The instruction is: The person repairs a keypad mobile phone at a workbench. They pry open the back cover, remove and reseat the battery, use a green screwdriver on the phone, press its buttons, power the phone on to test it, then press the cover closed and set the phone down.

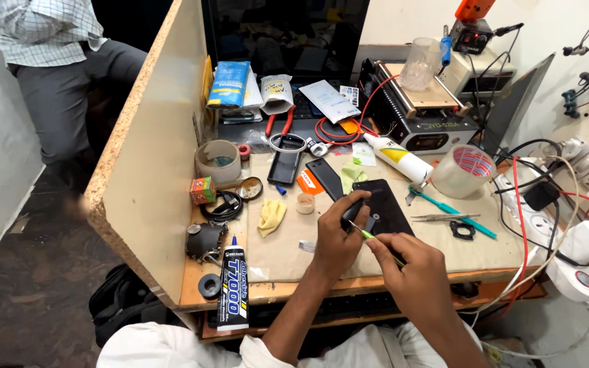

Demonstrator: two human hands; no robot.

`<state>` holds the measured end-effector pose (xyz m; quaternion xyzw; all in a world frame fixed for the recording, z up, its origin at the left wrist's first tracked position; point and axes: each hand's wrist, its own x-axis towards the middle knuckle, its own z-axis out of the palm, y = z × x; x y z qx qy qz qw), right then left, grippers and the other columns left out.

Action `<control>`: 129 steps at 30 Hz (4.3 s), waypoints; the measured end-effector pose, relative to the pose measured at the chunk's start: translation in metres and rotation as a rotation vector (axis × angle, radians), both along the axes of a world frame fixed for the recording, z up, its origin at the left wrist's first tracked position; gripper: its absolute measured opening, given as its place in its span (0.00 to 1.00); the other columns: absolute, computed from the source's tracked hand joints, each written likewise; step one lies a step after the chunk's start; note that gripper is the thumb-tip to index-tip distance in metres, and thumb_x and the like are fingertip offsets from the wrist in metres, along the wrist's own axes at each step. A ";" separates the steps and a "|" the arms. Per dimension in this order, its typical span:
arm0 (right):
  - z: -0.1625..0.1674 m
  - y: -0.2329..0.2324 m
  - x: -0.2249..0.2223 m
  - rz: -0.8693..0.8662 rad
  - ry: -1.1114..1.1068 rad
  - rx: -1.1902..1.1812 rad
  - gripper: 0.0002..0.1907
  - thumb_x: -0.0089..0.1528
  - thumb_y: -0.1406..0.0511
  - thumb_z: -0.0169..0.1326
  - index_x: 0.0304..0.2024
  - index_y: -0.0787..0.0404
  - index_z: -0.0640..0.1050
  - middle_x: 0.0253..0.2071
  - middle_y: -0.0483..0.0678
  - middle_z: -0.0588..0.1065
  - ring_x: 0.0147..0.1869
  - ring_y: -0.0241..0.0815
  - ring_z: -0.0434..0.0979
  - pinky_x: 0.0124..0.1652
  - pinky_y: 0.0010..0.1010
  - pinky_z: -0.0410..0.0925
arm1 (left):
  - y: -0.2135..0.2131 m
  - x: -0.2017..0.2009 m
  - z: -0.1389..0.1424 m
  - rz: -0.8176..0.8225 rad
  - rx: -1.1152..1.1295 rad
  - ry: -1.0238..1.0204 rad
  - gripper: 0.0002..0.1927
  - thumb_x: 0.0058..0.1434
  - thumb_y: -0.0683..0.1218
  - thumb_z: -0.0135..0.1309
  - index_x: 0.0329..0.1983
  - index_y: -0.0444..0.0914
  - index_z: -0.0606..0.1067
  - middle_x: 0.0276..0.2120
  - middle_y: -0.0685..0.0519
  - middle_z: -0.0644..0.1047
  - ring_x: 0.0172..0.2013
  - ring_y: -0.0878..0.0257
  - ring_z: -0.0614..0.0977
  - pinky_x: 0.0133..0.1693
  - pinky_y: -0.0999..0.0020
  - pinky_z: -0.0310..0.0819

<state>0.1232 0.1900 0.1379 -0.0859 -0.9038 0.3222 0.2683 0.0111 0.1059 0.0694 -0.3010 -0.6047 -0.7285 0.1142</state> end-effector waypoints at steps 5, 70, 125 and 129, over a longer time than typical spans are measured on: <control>-0.033 0.016 -0.004 0.067 0.100 -0.061 0.10 0.59 0.65 0.62 0.39 0.66 0.83 0.27 0.49 0.80 0.26 0.35 0.77 0.30 0.28 0.70 | -0.014 -0.001 -0.002 0.189 -0.040 0.162 0.12 0.69 0.43 0.57 0.53 0.34 0.78 0.37 0.46 0.80 0.36 0.61 0.79 0.40 0.66 0.74; -0.092 0.089 -0.044 0.025 0.026 -0.477 0.05 0.66 0.68 0.58 0.41 0.66 0.79 0.32 0.38 0.75 0.35 0.26 0.70 0.35 0.19 0.65 | -0.104 0.003 -0.027 0.459 -0.921 -0.003 0.49 0.43 0.61 0.71 0.60 0.26 0.69 0.53 0.38 0.69 0.51 0.42 0.71 0.51 0.52 0.68; -0.123 -0.022 -0.062 0.151 -0.410 -0.554 0.10 0.61 0.70 0.60 0.45 0.64 0.83 0.27 0.39 0.76 0.30 0.24 0.71 0.29 0.20 0.69 | -0.143 -0.008 -0.060 0.290 -0.803 -0.030 0.39 0.48 0.51 0.71 0.59 0.28 0.72 0.53 0.41 0.71 0.53 0.47 0.73 0.54 0.55 0.68; -0.118 -0.025 -0.059 0.195 -0.337 -0.368 0.08 0.61 0.71 0.60 0.42 0.66 0.83 0.25 0.39 0.77 0.29 0.23 0.71 0.28 0.19 0.65 | -0.142 -0.008 -0.060 0.287 -0.809 -0.033 0.39 0.48 0.52 0.71 0.60 0.28 0.72 0.53 0.41 0.71 0.53 0.47 0.73 0.54 0.55 0.68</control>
